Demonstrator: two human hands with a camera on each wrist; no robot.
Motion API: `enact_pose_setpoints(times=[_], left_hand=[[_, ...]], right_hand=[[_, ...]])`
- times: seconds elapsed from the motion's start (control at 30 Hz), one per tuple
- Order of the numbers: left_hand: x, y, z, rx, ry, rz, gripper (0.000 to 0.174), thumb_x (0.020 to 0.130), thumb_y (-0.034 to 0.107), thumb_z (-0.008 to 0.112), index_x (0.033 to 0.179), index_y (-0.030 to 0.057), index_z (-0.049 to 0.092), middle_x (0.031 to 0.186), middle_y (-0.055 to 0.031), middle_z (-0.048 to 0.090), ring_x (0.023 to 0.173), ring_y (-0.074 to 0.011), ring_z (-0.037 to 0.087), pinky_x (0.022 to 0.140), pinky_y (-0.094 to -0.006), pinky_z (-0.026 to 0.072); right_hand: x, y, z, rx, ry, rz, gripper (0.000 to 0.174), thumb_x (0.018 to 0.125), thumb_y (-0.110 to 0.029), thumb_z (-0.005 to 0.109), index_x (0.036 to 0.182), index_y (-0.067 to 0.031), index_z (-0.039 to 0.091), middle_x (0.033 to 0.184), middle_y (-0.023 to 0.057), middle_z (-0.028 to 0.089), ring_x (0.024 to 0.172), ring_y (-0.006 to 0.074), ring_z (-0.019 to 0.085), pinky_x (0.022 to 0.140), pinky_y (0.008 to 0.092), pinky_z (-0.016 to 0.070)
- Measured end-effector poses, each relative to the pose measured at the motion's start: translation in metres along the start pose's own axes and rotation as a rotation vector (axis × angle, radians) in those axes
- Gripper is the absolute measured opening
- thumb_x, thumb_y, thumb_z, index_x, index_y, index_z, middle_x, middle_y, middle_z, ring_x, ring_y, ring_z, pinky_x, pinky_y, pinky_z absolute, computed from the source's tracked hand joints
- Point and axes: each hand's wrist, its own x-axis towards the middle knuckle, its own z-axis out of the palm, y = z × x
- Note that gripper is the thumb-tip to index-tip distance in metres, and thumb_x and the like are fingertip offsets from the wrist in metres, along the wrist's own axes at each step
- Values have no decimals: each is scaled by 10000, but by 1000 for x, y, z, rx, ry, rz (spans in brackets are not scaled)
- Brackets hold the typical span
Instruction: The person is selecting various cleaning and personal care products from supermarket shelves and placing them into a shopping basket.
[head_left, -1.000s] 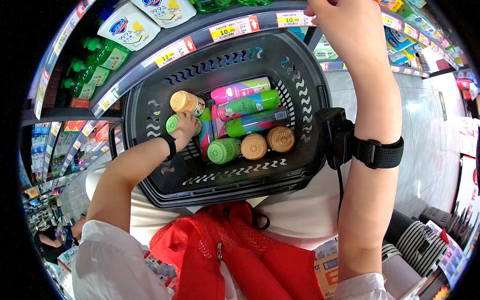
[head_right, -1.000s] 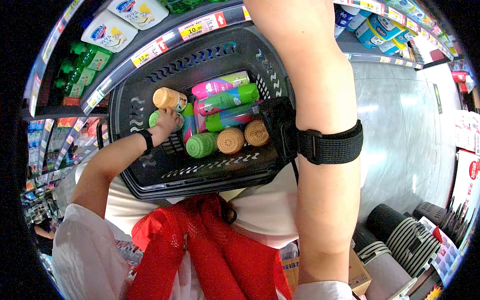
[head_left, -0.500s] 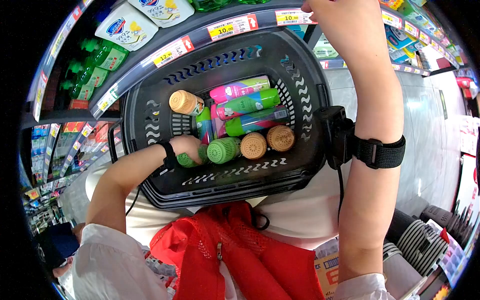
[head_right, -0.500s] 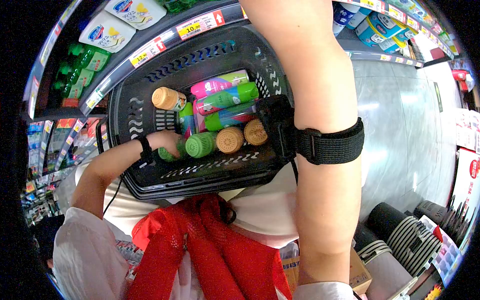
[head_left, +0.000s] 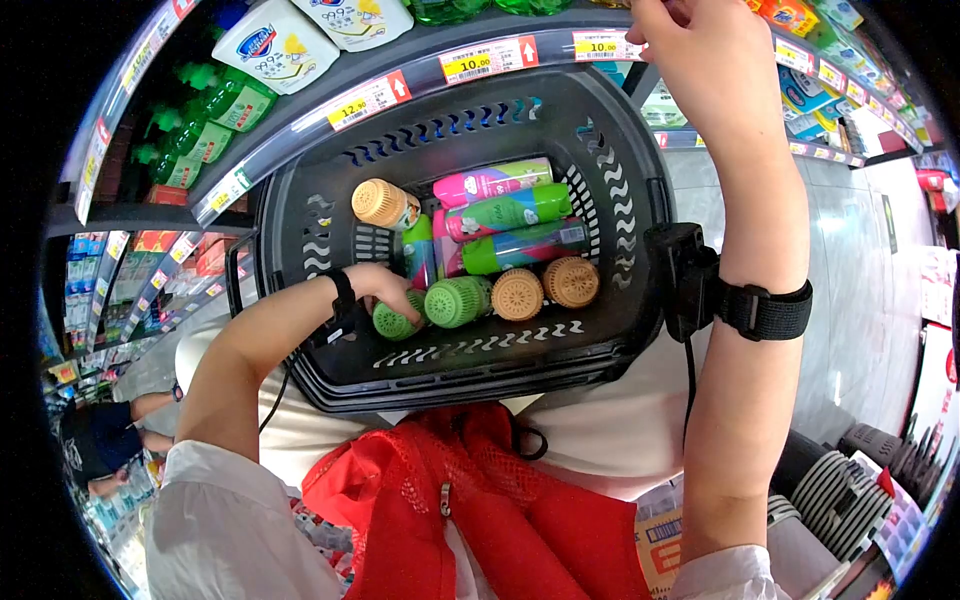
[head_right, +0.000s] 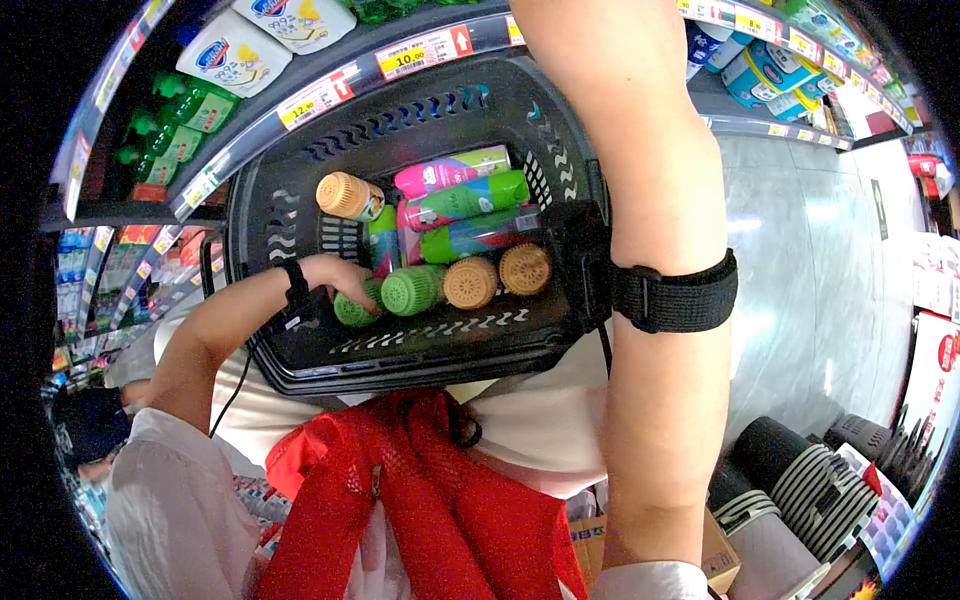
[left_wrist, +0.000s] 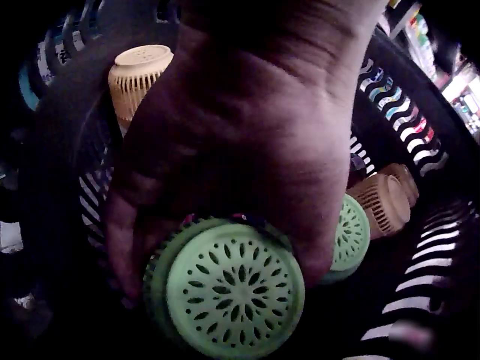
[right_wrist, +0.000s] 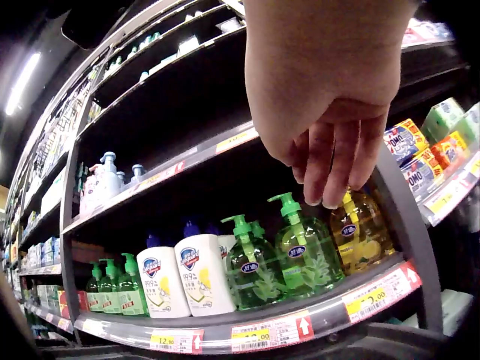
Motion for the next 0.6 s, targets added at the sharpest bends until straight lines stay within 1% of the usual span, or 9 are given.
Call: enact_pose_setpoints(times=[0.07, 0.1, 0.17, 0.27, 0.37, 0.47, 0.6], left_hand=[[-8, 1, 1, -78, 48, -60, 953, 699, 547, 641, 1363, -7, 241, 1330, -192, 381, 1162, -291, 458, 784, -365, 527], [-5, -2, 1, -74, 47, -59, 953, 699, 547, 641, 1363, -7, 241, 1330, -192, 381, 1162, -291, 458, 784, -365, 527], [3, -8, 3, -155, 16, -3, 948, 703, 540, 641, 1345, -43, 258, 1329, -204, 375, 1168, -293, 450, 784, -359, 530], [-8, 6, 0, -160, 4, 42, 935, 706, 535, 641, 1337, -47, 270, 1324, -218, 378, 1140, -296, 476, 774, -358, 533], [10, 2, -1, -194, -41, 48, 930, 710, 535, 641, 1332, -50, 275, 1318, -226, 382, 1101, -298, 508, 777, -357, 532], [-3, 15, -3, -154, -8, 58, 921, 713, 547, 639, 1322, -53, 297, 1297, -232, 405, 1066, -294, 532, 776, -355, 531], [-2, 9, -5, -188, -11, 133, 925, 708, 563, 641, 1317, -52, 314, 1289, -234, 414, 1074, -285, 527, 765, -349, 535]], right_hand=[[0, 2, 0, -17, 5, -6, 142, 770, -86, 566, 774, 47, 615, 688, 209, 599, 658, 348, 594, 600, 379, 462], [1, 3, 0, -4, 16, -27, 140, 769, -85, 568, 772, 47, 615, 686, 208, 599, 655, 347, 594, 598, 378, 462], [0, 4, 0, 7, 24, -44, 139, 767, -84, 569, 770, 47, 615, 683, 207, 598, 652, 345, 595, 596, 378, 463], [1, 1, -1, 15, 11, -15, 137, 765, -82, 570, 764, 47, 615, 677, 207, 597, 645, 343, 595, 592, 376, 463], [1, 2, 0, 13, 19, -29, 137, 764, -80, 571, 763, 48, 617, 674, 207, 597, 641, 342, 595, 591, 374, 464], [1, 3, 1, 16, 24, -47, 138, 766, -80, 570, 767, 49, 619, 678, 208, 597, 642, 342, 595, 592, 372, 464], [0, 2, 1, 23, -6, -10, 142, 769, -81, 566, 779, 50, 620, 688, 209, 601, 652, 336, 598, 599, 366, 464]])
